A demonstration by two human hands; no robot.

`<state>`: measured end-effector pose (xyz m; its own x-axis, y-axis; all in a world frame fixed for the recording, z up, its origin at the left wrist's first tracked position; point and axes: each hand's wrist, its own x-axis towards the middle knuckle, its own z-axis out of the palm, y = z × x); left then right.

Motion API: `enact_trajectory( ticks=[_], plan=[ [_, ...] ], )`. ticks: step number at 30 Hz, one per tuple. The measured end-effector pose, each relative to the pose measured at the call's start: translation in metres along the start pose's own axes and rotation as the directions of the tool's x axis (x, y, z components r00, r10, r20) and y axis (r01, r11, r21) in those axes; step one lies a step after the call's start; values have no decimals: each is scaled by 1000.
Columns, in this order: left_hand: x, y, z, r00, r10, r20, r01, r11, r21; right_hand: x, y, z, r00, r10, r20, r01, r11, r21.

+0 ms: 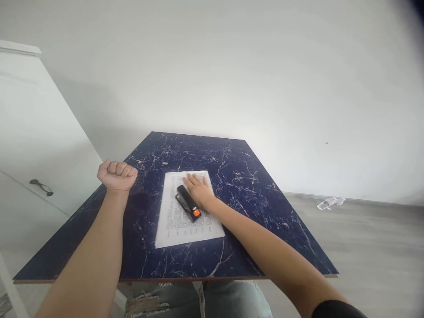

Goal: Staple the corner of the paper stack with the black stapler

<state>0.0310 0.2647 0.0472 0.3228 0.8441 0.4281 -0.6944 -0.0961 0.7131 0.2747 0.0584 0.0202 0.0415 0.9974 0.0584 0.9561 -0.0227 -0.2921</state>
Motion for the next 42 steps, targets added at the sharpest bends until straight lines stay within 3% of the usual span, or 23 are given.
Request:
enact_trajectory(
  ticks=[3,6,10,13,15,17,19,21,24,27,31,35,39,42],
  plan=[
    [2,-8,7,991,-113,66,110,993,36,-19,23,-7,1000,30,-9,-30,999,-23],
    [2,-19,24,974,-193,117,185,980,74,-23,28,-12,999,39,-15,-39,999,20],
    [-5,-37,54,964,-219,152,172,947,270,-33,22,-28,971,111,-211,-64,973,220],
    [-15,-49,76,935,-258,244,84,829,553,-58,15,-43,985,48,-165,4,955,296],
    [-21,-55,90,880,-312,358,-59,676,735,-73,9,-51,998,-14,-56,29,959,283],
    [-26,-59,101,777,-413,475,-216,534,818,-82,5,-58,1000,-13,5,11,964,265],
    [-29,-61,106,657,-521,546,-299,484,822,-83,6,-67,1000,-10,10,6,962,272],
    [-29,-63,106,596,-579,556,-292,489,822,-78,13,-74,998,-34,-44,46,955,294],
    [-27,-65,97,631,-595,498,-242,460,854,-66,30,-78,989,-45,-141,85,952,293],
    [-25,-68,89,671,-584,456,-246,405,881,-58,42,-67,989,-8,-148,43,971,237],
    [-23,-71,86,659,-586,471,-272,398,876,-53,48,-53,987,-21,-157,60,966,252],
    [-25,-69,91,677,-569,467,-272,396,877,-56,61,-57,984,13,-180,61,914,400],
    [-27,-63,97,720,-573,392,-157,416,896,-62,82,-60,981,177,-80,-75,726,683],
    [-29,-61,97,738,-560,377,-82,480,874,-64,90,-55,990,134,43,-107,525,844]
  ],
)
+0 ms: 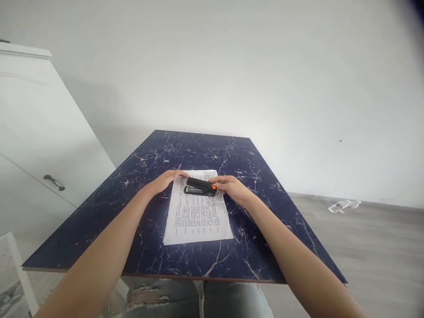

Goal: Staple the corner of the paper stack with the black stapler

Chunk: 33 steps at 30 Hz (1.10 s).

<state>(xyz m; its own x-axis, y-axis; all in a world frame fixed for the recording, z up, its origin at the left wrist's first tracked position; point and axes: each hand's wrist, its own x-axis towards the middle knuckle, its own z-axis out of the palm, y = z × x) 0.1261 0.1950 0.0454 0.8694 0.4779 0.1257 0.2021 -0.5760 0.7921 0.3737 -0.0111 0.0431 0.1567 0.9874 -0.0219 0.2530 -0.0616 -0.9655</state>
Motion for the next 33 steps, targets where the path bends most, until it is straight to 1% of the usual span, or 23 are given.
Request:
enact_trajectory(
  ticks=[3,7,10,13,15,17,18,19,21,22,24,26,28,29,31,32,33],
  plan=[
    [-1,-3,0,997,70,8,-70,996,-47,2,4,3,998,25,57,-33,988,149],
    [0,-11,-1,990,116,78,-109,990,-87,7,7,5,991,128,39,-134,941,309],
    [2,-17,0,987,133,95,-122,986,-116,10,9,5,985,172,-1,-161,925,345],
    [3,-19,0,987,132,93,-121,986,-115,8,6,6,987,158,-34,-140,941,307],
    [3,-18,0,987,128,95,-116,985,-126,4,2,9,993,59,-105,-37,977,208],
    [3,-16,1,988,123,91,-110,985,-134,1,-2,15,981,-96,-171,95,995,-12],
    [3,-15,1,989,120,81,-109,985,-131,0,-4,19,968,-176,-180,150,977,-150],
    [3,-14,1,991,117,68,-107,986,-125,0,-5,24,956,-242,-165,189,941,-282],
    [2,-11,3,993,110,35,-105,988,-114,2,-5,34,942,-317,-109,233,853,-467],
    [3,-10,5,994,106,16,-103,987,-120,4,-3,38,936,-340,-93,247,820,-517],
    [4,-8,8,995,99,-33,-103,981,-166,7,0,46,929,-359,-89,253,792,-555],
    [8,-7,14,993,96,-65,-109,964,-242,9,4,49,928,-358,-100,251,802,-542],
    [13,-4,21,994,61,-87,-87,938,-335,8,6,50,912,-395,-108,289,809,-511],
    [15,-3,24,995,20,-102,-59,918,-391,7,6,49,892,-436,-118,325,800,-504],
    [19,2,32,987,-100,-123,18,842,-540,5,5,47,820,-555,-142,408,739,-536],
    [20,5,35,981,-161,-107,60,781,-622,3,4,46,772,-620,-140,443,682,-582],
    [20,8,37,976,-205,-67,102,711,-695,3,3,44,724,-679,-121,465,611,-641]
  ],
)
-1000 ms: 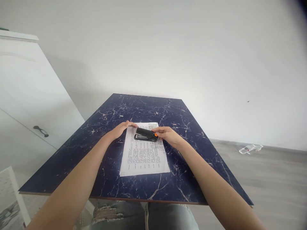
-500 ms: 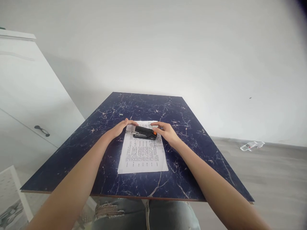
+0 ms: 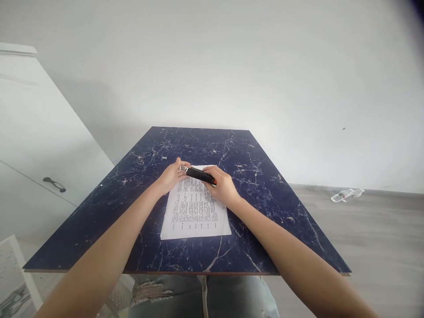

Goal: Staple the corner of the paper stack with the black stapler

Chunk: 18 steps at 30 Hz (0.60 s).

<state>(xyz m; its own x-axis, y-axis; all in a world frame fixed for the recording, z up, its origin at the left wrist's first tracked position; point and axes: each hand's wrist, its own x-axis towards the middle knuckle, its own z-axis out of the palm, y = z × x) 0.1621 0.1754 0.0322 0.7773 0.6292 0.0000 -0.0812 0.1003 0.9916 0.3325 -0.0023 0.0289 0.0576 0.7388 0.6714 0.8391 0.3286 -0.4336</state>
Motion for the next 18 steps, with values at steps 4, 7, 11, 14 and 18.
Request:
enact_trajectory(
  ticks=[4,7,11,14,18],
  plan=[
    [-4,3,5,987,-119,110,137,974,-179,2,-1,-6,967,-254,3,244,927,-285],
    [-5,3,0,981,-137,137,158,975,-158,4,-3,-7,931,-358,72,357,848,-391],
    [-3,0,-6,984,-149,98,162,977,-141,5,-7,-8,878,-444,179,476,770,-425],
    [-1,-2,-9,989,-134,67,143,978,-151,5,-9,-7,871,-453,191,489,757,-433],
    [1,-3,-11,984,-169,53,173,979,-106,5,-11,-5,928,-369,60,361,846,-392]
  ],
)
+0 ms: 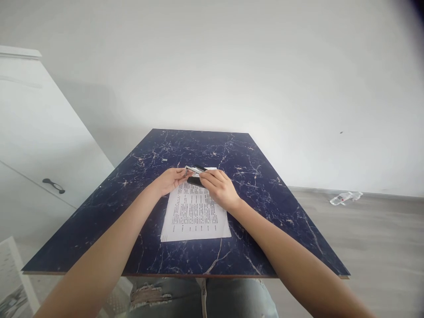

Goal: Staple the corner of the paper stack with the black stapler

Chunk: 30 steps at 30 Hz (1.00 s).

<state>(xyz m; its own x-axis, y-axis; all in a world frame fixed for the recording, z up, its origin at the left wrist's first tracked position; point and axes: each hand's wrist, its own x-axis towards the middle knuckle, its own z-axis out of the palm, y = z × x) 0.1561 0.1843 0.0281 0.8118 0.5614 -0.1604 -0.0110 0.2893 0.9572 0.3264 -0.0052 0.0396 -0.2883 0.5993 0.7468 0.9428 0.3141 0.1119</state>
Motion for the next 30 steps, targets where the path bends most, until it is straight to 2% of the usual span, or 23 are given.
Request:
enact_trajectory(
  ticks=[2,3,4,6,8,9,11,14,17,20,22,25,30],
  plan=[
    [1,0,-2,993,13,-117,-11,1000,16,0,-1,-1,973,225,-59,-222,974,50],
    [2,1,-2,979,45,-201,-40,999,29,-1,-1,-1,931,358,-72,-352,932,88],
    [2,1,-3,953,100,-286,-90,995,48,-2,0,-2,871,488,-60,-478,868,137],
    [3,2,-4,881,259,-395,-232,966,115,-3,0,-4,724,687,62,-679,693,242],
    [1,4,-2,813,427,-396,-376,904,203,-5,0,-3,595,769,235,-798,529,290],
    [-1,6,0,788,496,-364,-430,867,251,-6,-1,-2,555,774,306,-828,479,291],
    [-8,10,7,769,584,-261,-483,797,362,-8,-2,2,530,754,387,-847,453,279],
    [-22,17,24,787,614,-60,-511,704,494,-8,-3,5,569,692,445,-822,497,278],
    [-35,23,40,822,562,94,-524,682,510,-4,-2,-1,681,588,436,-732,575,366],
    [-41,23,51,842,491,223,-533,693,485,4,0,-14,833,502,231,-547,685,481],
    [-43,21,56,841,457,291,-542,696,471,7,-1,-20,898,426,110,-419,753,507],
    [-44,17,60,837,425,344,-547,684,483,8,-3,-23,937,344,64,-327,794,512],
    [-43,16,61,836,424,349,-549,623,557,7,-3,-17,921,388,31,-345,779,524]
  ],
)
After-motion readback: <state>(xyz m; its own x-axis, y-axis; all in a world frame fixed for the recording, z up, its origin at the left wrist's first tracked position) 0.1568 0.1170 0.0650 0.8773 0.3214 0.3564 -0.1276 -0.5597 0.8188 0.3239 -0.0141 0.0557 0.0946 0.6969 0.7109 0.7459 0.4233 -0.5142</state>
